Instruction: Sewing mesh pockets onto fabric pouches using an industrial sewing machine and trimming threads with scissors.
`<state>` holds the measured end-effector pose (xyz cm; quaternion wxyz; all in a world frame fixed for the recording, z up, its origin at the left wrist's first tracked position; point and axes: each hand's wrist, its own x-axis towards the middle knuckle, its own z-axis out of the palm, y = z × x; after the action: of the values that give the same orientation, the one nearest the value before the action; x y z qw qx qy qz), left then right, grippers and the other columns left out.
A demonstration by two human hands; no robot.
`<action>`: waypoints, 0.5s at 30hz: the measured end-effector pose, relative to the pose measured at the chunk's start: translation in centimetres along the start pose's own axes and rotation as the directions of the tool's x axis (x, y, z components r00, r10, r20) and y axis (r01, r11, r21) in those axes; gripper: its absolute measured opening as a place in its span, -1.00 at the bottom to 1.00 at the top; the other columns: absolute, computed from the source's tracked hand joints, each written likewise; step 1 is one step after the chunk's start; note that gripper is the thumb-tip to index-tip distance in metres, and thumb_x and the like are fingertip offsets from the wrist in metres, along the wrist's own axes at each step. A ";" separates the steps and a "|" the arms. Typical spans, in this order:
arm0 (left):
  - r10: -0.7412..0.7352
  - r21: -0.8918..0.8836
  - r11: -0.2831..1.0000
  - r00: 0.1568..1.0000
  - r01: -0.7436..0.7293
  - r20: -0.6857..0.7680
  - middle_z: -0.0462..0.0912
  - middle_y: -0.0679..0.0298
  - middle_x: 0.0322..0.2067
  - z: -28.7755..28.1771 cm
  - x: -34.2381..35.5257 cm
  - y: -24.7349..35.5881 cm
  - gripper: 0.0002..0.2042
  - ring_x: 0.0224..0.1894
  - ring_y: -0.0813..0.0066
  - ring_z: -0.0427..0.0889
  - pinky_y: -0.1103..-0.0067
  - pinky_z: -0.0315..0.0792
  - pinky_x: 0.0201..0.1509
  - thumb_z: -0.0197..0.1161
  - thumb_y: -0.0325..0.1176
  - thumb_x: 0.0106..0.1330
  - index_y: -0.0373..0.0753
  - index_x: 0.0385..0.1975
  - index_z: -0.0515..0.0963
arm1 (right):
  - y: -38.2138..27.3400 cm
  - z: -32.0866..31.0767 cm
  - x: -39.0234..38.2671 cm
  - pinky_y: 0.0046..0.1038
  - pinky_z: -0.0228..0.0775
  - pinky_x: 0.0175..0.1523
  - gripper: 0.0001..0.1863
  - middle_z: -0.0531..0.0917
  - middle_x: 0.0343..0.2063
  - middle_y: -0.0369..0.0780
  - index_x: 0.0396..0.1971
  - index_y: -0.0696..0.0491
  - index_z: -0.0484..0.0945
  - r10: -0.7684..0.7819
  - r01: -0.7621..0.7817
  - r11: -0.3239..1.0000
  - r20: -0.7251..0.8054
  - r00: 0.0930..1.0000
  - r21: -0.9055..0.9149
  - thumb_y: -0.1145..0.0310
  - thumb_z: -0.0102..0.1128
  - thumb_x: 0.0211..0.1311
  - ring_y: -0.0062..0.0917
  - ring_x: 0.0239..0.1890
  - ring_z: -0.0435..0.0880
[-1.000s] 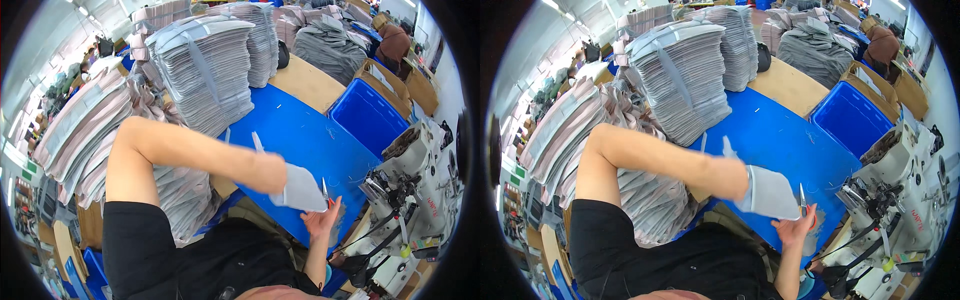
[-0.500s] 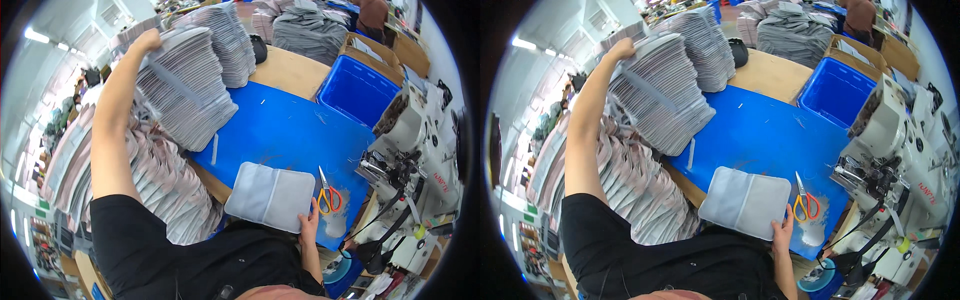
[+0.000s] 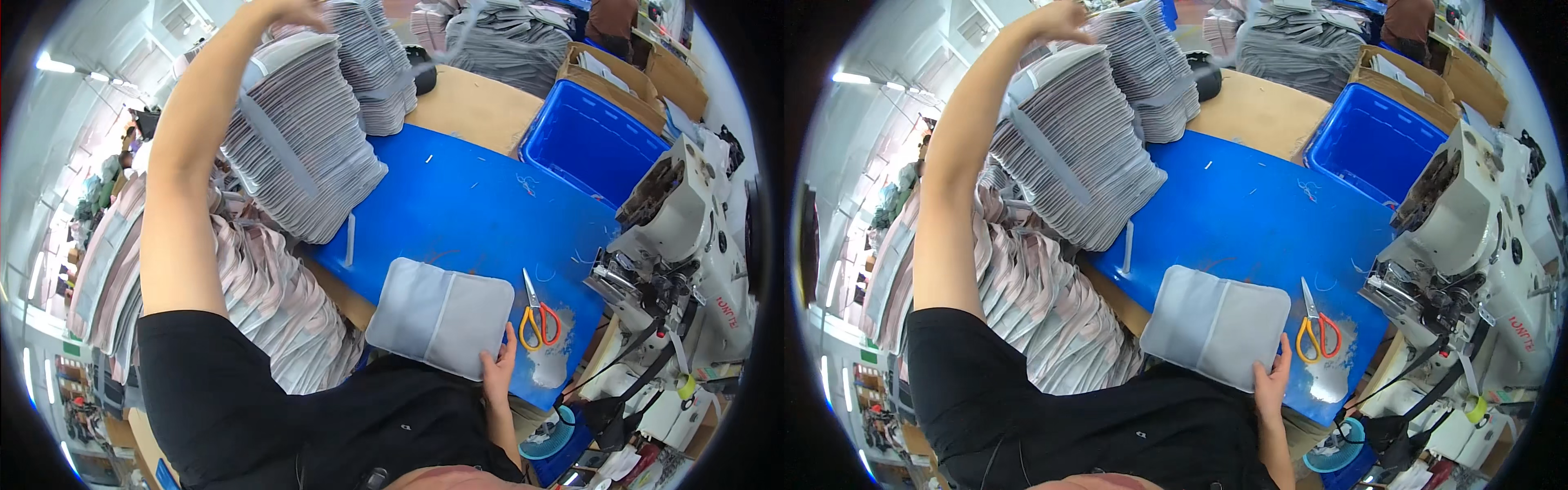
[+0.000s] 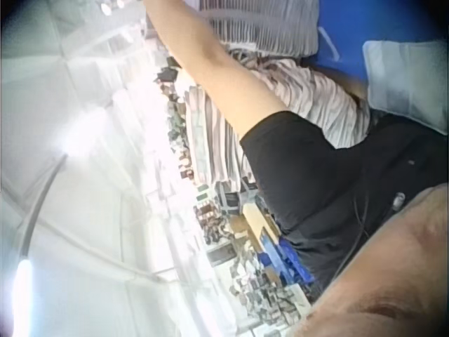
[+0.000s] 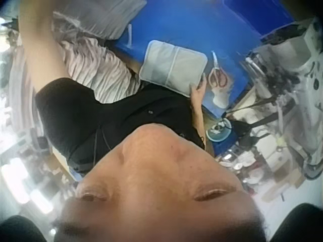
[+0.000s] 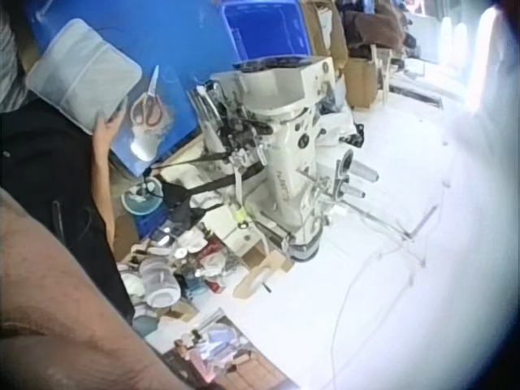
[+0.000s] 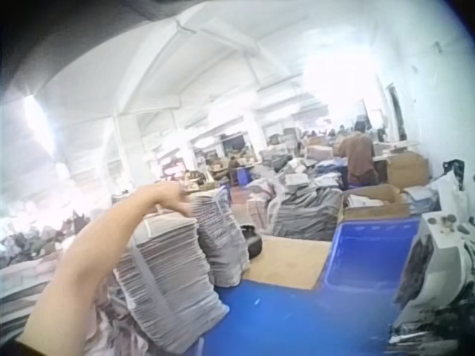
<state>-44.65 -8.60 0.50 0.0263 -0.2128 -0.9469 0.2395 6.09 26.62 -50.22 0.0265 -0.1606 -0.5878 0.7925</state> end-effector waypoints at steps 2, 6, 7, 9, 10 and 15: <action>-0.314 0.138 0.945 0.939 0.295 0.144 0.74 0.05 -0.33 3.5 -3.7 -7.2 -0.34 -0.45 0.17 0.69 0.22 0.64 -0.29 0.44 0.21 0.14 -0.39 -0.15 0.66 | -0.2 0.0 0.1 -0.46 0.48 0.13 -0.08 0.64 -0.01 -0.10 0.57 0.06 -0.01 0.047 -0.045 0.998 0.044 0.998 -0.049 0.66 0.09 0.19 -0.46 0.00 0.66; -0.616 -0.238 0.625 0.657 0.743 0.435 0.68 0.09 -0.23 4.6 -11.8 -4.7 -0.42 -0.36 0.28 0.73 0.31 0.69 -0.40 0.43 0.09 0.22 -0.38 -0.07 0.61 | -1.3 0.3 -0.5 -0.45 0.47 0.14 -0.09 0.62 -0.01 -0.12 0.57 0.07 0.00 0.035 -0.036 0.995 -0.010 0.999 -0.097 0.65 0.08 0.19 -0.46 0.00 0.65; -0.619 -0.232 0.620 0.649 0.750 0.442 0.68 0.09 -0.23 4.9 -13.1 -6.2 -0.42 -0.36 0.28 0.73 0.31 0.69 -0.40 0.43 0.09 0.22 -0.38 -0.07 0.61 | -1.1 0.3 -0.3 -0.42 0.44 0.20 -0.10 0.59 0.06 -0.10 0.57 0.07 0.02 0.026 -0.024 0.997 0.024 0.999 -0.075 0.65 0.07 0.18 -0.43 0.06 0.63; -0.480 -0.532 0.574 0.782 0.623 0.398 0.62 0.20 -0.35 6.4 -14.2 -7.6 -0.67 -0.43 0.39 0.68 0.38 0.71 -0.36 0.40 -0.18 0.25 -0.27 -0.12 0.58 | -0.7 0.0 -0.2 -0.40 0.41 0.26 -0.11 0.57 0.12 -0.07 0.56 0.08 0.04 0.031 -0.028 0.997 0.041 0.999 -0.070 0.65 0.06 0.17 -0.41 0.13 0.60; -0.489 -0.651 0.500 0.807 0.571 0.331 0.58 0.26 -0.39 7.3 -14.5 -7.9 -0.77 -0.47 0.48 0.64 0.45 0.70 -0.35 0.36 -0.38 0.23 -0.20 -0.15 0.53 | -0.4 -0.1 -0.2 -0.40 0.34 0.33 -0.10 0.53 0.19 -0.07 0.55 0.10 0.07 0.011 -0.008 0.998 0.052 0.999 -0.065 0.66 0.05 0.13 -0.40 0.20 0.56; -0.415 -0.601 0.559 0.820 0.571 0.393 0.63 0.24 -0.32 15.2 -12.3 -17.5 -0.76 -0.34 0.36 0.70 0.41 0.64 -0.35 0.34 -0.53 0.18 -0.24 -0.15 0.54 | 0.6 -0.6 0.1 -0.36 0.09 0.53 -0.19 0.36 0.41 -0.07 0.48 0.17 0.22 0.037 -0.029 0.993 0.073 0.997 -0.114 0.67 0.04 0.12 -0.35 0.45 0.33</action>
<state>-42.64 -34.27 -4.15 -0.0877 0.0946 -0.9829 -0.1317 6.21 27.02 -50.96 -0.0180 -0.1416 -0.6296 0.7637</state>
